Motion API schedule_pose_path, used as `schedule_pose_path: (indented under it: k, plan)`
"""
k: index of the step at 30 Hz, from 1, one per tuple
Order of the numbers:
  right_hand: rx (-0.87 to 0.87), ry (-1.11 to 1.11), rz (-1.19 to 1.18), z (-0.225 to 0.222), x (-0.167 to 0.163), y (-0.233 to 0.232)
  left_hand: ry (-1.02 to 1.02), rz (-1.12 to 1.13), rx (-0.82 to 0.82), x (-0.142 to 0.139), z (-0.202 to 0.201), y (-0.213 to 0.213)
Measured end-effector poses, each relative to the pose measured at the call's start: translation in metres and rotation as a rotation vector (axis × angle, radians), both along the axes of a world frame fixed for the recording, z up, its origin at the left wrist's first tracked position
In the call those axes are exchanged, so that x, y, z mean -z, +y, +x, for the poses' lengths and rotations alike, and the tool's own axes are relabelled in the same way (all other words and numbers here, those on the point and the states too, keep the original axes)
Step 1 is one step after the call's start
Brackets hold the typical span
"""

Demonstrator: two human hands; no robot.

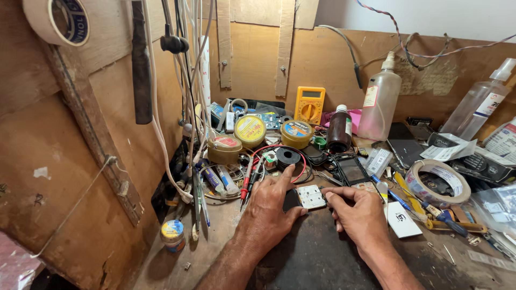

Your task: The person handles a disassembled mobile phone on a cluttered workbench, repeatedly opening and closing the device while inspecting the internal components. They also pick up and examine a separate circuit board and a small black plastic part.

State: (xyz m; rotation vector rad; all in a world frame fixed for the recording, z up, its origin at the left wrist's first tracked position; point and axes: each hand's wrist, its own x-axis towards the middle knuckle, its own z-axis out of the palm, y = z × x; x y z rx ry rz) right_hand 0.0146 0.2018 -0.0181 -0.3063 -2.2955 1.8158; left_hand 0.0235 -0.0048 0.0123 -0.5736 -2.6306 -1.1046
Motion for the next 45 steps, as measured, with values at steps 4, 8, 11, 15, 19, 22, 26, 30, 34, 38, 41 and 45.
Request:
schedule_pose_path:
  k: [4, 8, 11, 15, 19, 22, 26, 30, 34, 38, 41, 45]
  plan:
    - [-0.016, -0.010, -0.045, -0.001, 0.000, 0.002, 0.047, 0.025, 0.010, 0.001, 0.001, 0.000]
    - [-0.047, -0.017, -0.089, -0.002, -0.002, 0.002, 0.061, 0.020, 0.023, 0.002, 0.001, 0.000]
    - [-0.051, -0.040, -0.080, -0.003, -0.005, 0.002, 0.088, 0.036, 0.029, 0.002, 0.002, 0.000]
    - [-0.015, -0.080, -0.074, -0.005, -0.010, -0.001, 0.081, 0.033, 0.026, 0.001, 0.002, 0.000]
    - [-0.002, -0.079, -0.093, -0.006, -0.016, -0.005, 0.129, 0.040, 0.040, 0.000, 0.002, 0.000]
    - [0.002, -0.085, -0.110, -0.006, -0.018, -0.006, 0.088, 0.012, 0.028, 0.000, 0.002, 0.000]
    - [0.016, -0.100, -0.138, -0.010, -0.018, -0.006, 0.135, 0.023, 0.034, 0.002, 0.002, 0.000]
    - [-0.015, -0.061, -0.176, -0.012, -0.013, -0.004, 0.091, 0.035, 0.027, 0.003, 0.002, 0.000]
    - [-0.021, -0.028, -0.181, -0.011, -0.008, -0.003, 0.100, 0.053, 0.037, 0.003, 0.001, 0.001]
    - [-0.011, -0.015, -0.166, -0.009, -0.006, -0.004, 0.111, 0.038, 0.022, 0.002, 0.002, 0.001]
    - [0.010, 0.021, -0.146, -0.010, -0.006, -0.008, 0.094, 0.013, 0.029, 0.002, 0.001, 0.001]
    - [0.017, 0.077, -0.057, -0.006, -0.006, -0.013, 0.182, 0.043, 0.055, 0.003, 0.001, 0.000]
